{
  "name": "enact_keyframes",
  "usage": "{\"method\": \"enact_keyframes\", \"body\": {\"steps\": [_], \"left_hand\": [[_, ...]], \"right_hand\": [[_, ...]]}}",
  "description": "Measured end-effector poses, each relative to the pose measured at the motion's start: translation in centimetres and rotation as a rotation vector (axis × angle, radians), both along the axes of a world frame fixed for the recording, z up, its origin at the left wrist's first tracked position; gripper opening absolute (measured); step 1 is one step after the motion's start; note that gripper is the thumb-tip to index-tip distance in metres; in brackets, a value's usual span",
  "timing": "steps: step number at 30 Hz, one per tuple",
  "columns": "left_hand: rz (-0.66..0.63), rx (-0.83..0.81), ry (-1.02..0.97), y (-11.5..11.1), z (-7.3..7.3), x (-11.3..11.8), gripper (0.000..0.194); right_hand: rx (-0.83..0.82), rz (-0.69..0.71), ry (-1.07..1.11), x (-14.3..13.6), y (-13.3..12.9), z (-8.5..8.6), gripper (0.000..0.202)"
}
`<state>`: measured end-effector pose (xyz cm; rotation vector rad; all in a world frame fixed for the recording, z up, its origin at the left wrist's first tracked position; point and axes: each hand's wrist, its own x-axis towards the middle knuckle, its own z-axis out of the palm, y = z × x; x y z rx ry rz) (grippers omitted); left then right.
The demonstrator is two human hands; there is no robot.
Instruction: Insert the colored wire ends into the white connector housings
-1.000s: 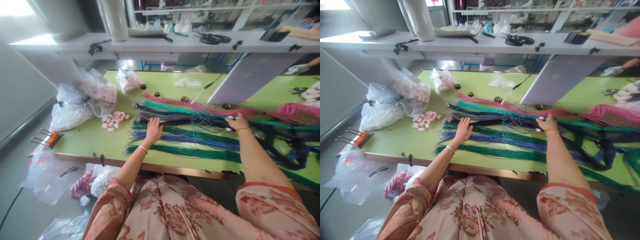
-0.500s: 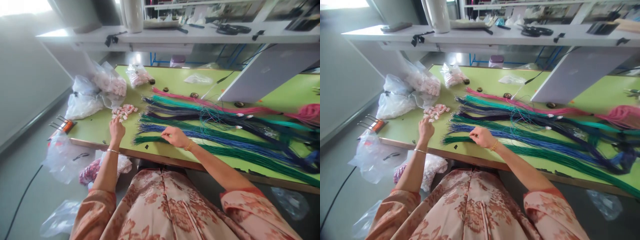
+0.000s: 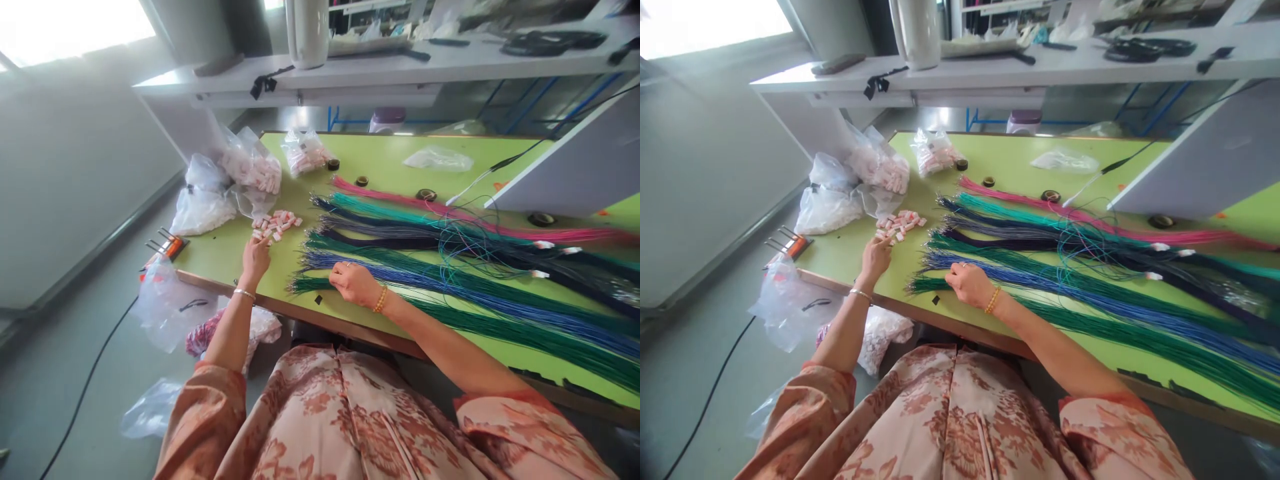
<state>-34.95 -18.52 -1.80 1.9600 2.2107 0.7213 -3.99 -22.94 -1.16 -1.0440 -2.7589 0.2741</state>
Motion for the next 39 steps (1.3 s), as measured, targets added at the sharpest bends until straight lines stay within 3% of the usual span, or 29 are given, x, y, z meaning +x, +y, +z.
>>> {"method": "enact_keyframes", "body": {"steps": [5, 9, 12, 16, 18, 20, 23, 29, 34, 39], "left_hand": [[0.002, -0.051, 0.111, -0.4, 0.1, 0.6, 0.025], [-0.062, -0.018, 0.076, -1.7, 0.2, 0.9, 0.021], [-0.009, 0.098, -0.220, -2.5, 0.4, 1.2, 0.010], [0.100, 0.210, -0.943, -3.2, 1.2, 1.7, 0.025], [0.102, 0.179, -1.229, -3.8, 1.8, 1.8, 0.034], [0.098, 0.109, -1.367, -4.6, 2.4, 2.0, 0.036], [0.064, 0.053, -1.431, -5.7, 3.2, 2.8, 0.036], [-0.134, -0.117, -1.449, -7.6, 4.0, 6.2, 0.043], [-0.125, -0.191, -1.560, -8.8, 3.6, 8.4, 0.037], [-0.159, -0.197, -1.691, -9.4, 2.8, 10.1, 0.032]], "right_hand": [[-0.002, 0.038, -0.004, 0.6, 0.5, 0.1, 0.020], [-0.211, -0.039, 0.176, 1.5, 1.1, 0.5, 0.014], [-0.403, -0.076, 0.220, 1.8, 1.5, 1.3, 0.010], [-0.571, -0.087, 0.350, 2.5, 2.6, 2.6, 0.010], [-0.621, -0.136, 0.465, 3.4, 3.2, 3.2, 0.014], [-0.636, -0.213, 0.575, 4.2, 3.6, 3.6, 0.015], [-0.676, -0.274, 0.716, 4.4, 3.4, 4.0, 0.013], [-0.758, -0.142, 0.751, 0.4, 2.3, 5.6, 0.013], [-0.792, -0.105, 0.781, -2.4, 2.2, 6.2, 0.016], [-0.687, -0.135, 0.847, -2.7, 1.1, 6.0, 0.018]]}}
